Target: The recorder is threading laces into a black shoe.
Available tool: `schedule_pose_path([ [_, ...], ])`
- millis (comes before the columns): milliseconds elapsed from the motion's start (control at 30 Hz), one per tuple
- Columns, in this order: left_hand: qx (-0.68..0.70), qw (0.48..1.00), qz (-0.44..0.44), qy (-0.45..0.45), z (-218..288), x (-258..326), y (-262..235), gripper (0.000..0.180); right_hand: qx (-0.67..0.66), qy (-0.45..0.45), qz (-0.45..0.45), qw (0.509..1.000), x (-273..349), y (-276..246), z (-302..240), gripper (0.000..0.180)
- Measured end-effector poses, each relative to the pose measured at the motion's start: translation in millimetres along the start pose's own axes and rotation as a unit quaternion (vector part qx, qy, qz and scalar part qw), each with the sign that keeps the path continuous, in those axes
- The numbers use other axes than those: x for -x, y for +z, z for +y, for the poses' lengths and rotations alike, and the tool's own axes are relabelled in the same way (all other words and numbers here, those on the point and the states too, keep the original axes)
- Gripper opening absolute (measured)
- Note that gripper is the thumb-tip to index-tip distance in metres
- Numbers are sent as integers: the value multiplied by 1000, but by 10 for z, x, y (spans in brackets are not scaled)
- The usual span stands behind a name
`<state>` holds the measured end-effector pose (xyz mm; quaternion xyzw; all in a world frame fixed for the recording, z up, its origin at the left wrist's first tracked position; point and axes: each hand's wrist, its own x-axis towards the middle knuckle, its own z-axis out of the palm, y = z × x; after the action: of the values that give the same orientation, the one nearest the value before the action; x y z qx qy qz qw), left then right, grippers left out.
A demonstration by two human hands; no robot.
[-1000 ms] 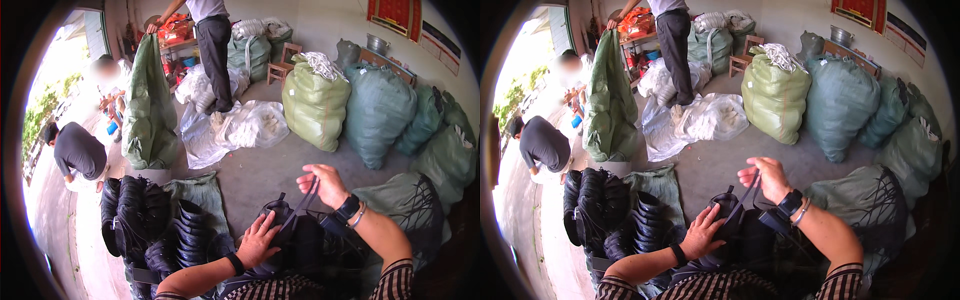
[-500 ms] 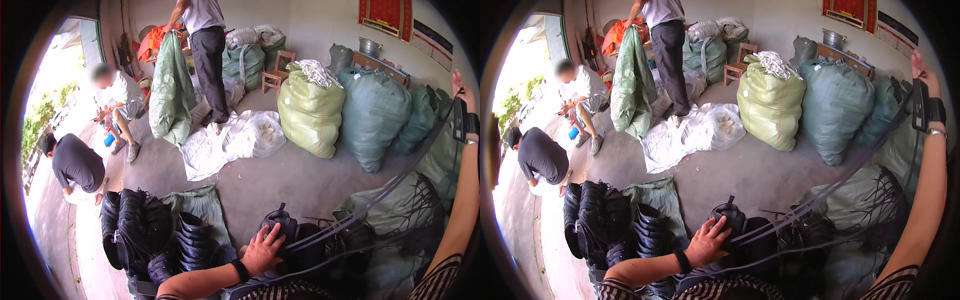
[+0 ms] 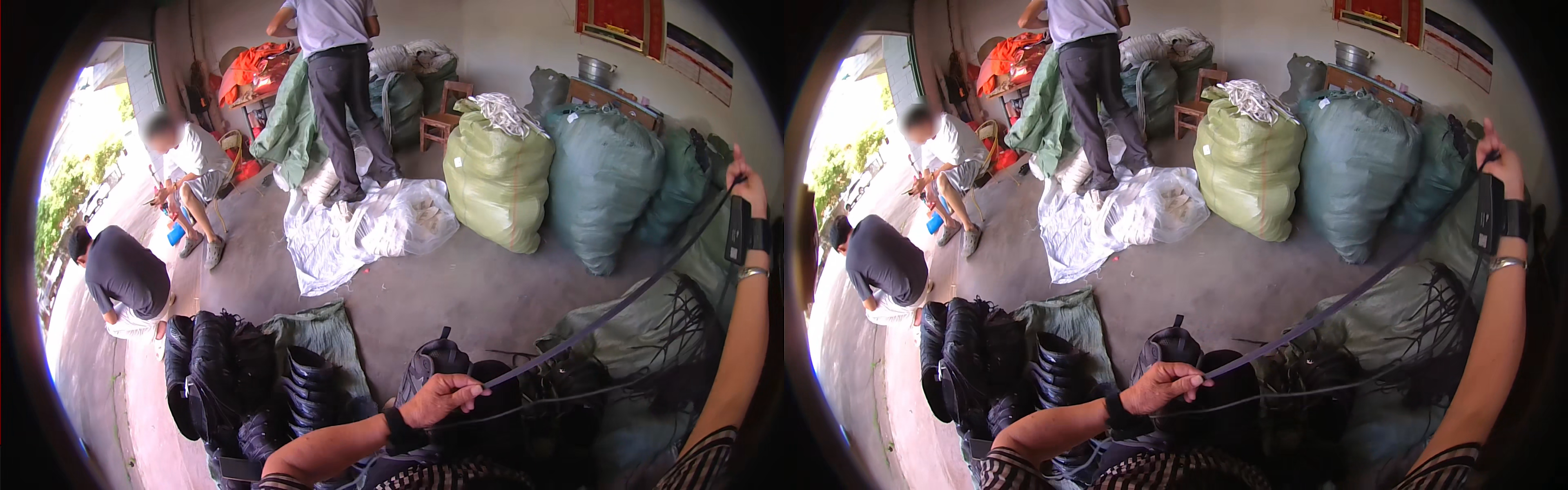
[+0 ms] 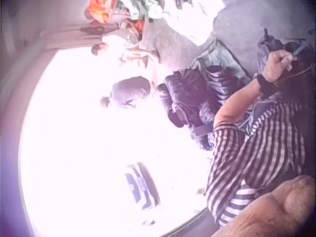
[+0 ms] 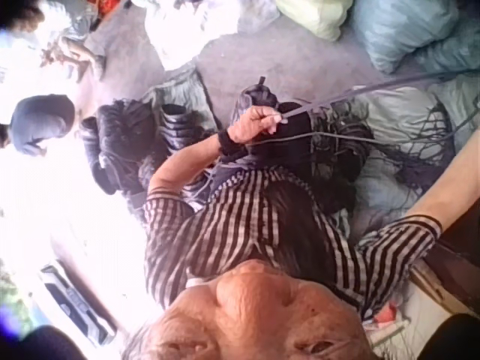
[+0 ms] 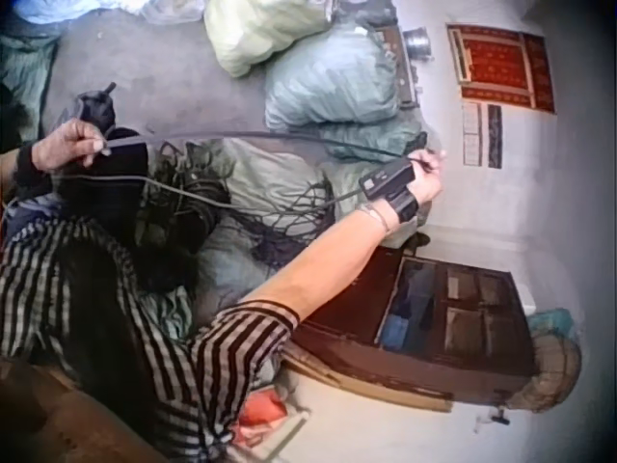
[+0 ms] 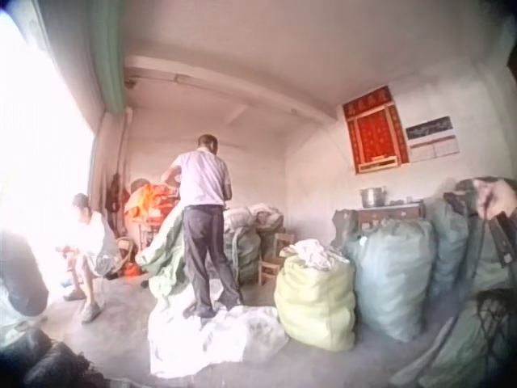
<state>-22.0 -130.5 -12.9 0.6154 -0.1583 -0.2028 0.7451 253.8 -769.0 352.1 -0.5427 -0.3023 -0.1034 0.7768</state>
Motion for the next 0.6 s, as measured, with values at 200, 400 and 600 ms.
schedule_pose_path([
  [200, -72, 993, 83, -45, -45, 159, -199, 21, 58, 149, 220, 962, 973, 1759, 2172, 21],
  [400, -162, 979, 46, -113, 214, -42, -38, 17, 53, 360, -341, 867, 2601, 4013, 3265, 42],
  [600, -443, 861, 229, 99, 281, 442, 134, 22, 156, 472, -422, 758, 2725, 4046, 3446, 17],
])
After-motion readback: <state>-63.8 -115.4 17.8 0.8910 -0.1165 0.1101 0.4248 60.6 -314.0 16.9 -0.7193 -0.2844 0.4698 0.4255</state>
